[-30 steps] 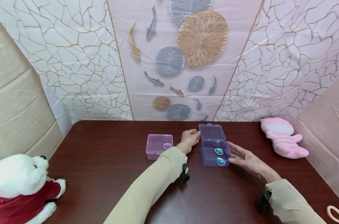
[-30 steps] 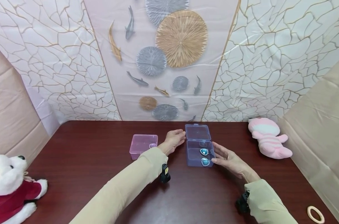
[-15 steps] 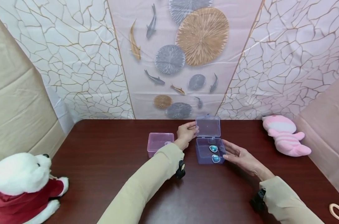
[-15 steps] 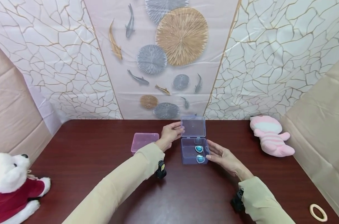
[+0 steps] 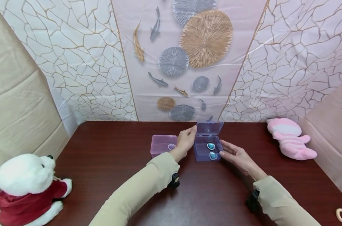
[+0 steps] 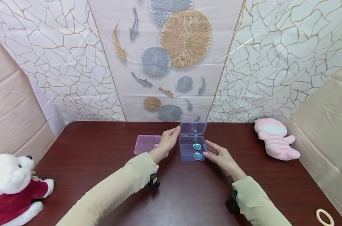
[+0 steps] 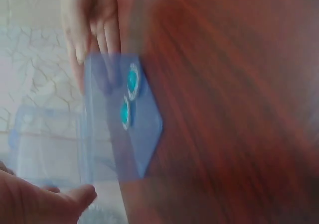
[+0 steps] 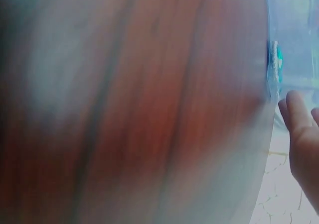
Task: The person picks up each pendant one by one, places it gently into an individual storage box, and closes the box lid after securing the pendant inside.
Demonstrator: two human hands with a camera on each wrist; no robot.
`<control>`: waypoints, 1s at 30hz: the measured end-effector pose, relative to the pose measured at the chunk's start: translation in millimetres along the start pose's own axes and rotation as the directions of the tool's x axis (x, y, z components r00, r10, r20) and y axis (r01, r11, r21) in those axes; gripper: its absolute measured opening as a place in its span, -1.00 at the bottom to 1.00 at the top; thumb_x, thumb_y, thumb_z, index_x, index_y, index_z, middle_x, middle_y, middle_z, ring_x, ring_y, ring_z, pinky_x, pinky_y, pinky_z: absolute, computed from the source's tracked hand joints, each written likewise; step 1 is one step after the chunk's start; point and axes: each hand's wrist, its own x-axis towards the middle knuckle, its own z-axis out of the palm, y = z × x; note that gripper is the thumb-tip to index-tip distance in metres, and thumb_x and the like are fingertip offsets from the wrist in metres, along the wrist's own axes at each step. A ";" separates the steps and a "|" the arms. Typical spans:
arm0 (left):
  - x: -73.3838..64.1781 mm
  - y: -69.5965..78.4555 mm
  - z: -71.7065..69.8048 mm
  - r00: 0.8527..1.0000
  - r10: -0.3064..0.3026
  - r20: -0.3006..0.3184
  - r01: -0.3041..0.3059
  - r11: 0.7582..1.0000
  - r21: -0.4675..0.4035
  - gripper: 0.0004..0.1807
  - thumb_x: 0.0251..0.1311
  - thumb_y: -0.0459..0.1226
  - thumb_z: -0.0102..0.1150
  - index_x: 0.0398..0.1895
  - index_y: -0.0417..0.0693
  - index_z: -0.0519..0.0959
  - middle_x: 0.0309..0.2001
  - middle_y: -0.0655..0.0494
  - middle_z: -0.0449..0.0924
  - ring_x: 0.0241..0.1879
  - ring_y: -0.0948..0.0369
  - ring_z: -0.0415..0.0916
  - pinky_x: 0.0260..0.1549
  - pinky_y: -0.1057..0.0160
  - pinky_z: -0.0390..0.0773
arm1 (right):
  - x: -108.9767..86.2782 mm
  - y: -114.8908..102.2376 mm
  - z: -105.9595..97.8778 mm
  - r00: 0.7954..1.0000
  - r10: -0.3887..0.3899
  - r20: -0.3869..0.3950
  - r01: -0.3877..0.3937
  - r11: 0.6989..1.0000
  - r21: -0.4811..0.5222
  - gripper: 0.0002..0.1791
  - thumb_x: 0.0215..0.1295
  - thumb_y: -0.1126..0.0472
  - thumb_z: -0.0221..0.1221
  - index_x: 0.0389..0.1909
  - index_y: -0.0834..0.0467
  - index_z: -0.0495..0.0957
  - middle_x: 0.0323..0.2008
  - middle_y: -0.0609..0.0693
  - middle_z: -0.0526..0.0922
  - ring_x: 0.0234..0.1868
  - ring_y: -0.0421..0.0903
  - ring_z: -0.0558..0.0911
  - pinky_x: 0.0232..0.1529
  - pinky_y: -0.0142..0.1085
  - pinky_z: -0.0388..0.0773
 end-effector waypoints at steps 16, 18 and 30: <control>-32.6 -31.1 7.0 0.994 0.105 0.028 -0.097 0.975 -0.198 -0.45 0.37 -0.24 -0.02 0.34 -0.34 0.20 0.35 -0.16 0.20 0.32 0.00 0.20 0.27 0.16 0.25 | 7.2 -12.8 23.2 0.994 0.087 -0.063 -0.075 0.982 0.175 -0.23 0.47 -0.15 -0.29 0.42 0.37 -0.10 0.40 0.35 0.01 0.39 0.15 0.12 0.17 -0.37 0.39; -34.8 -34.0 8.3 0.992 0.124 0.015 -0.118 0.972 -0.205 -0.46 0.35 -0.29 -0.01 0.32 -0.36 0.21 0.35 -0.19 0.20 0.32 -0.02 0.20 0.26 0.14 0.26 | 6.6 -14.3 25.4 0.992 0.098 -0.084 -0.084 0.984 0.158 -0.24 0.46 -0.13 -0.23 0.42 0.35 -0.07 0.39 0.34 0.05 0.34 0.02 0.26 0.19 -0.35 0.39; -42.4 -48.8 13.9 0.991 0.127 -0.051 -0.137 0.944 -0.301 -0.48 0.26 -0.50 0.01 0.28 -0.46 0.22 0.32 -0.29 0.21 0.32 -0.07 0.18 0.24 0.11 0.27 | 3.8 -17.6 29.7 0.983 0.134 -0.123 -0.113 0.980 0.163 -0.35 0.43 0.14 -0.02 0.42 0.30 0.01 0.38 0.34 0.10 0.05 -0.34 0.52 0.20 -0.22 0.37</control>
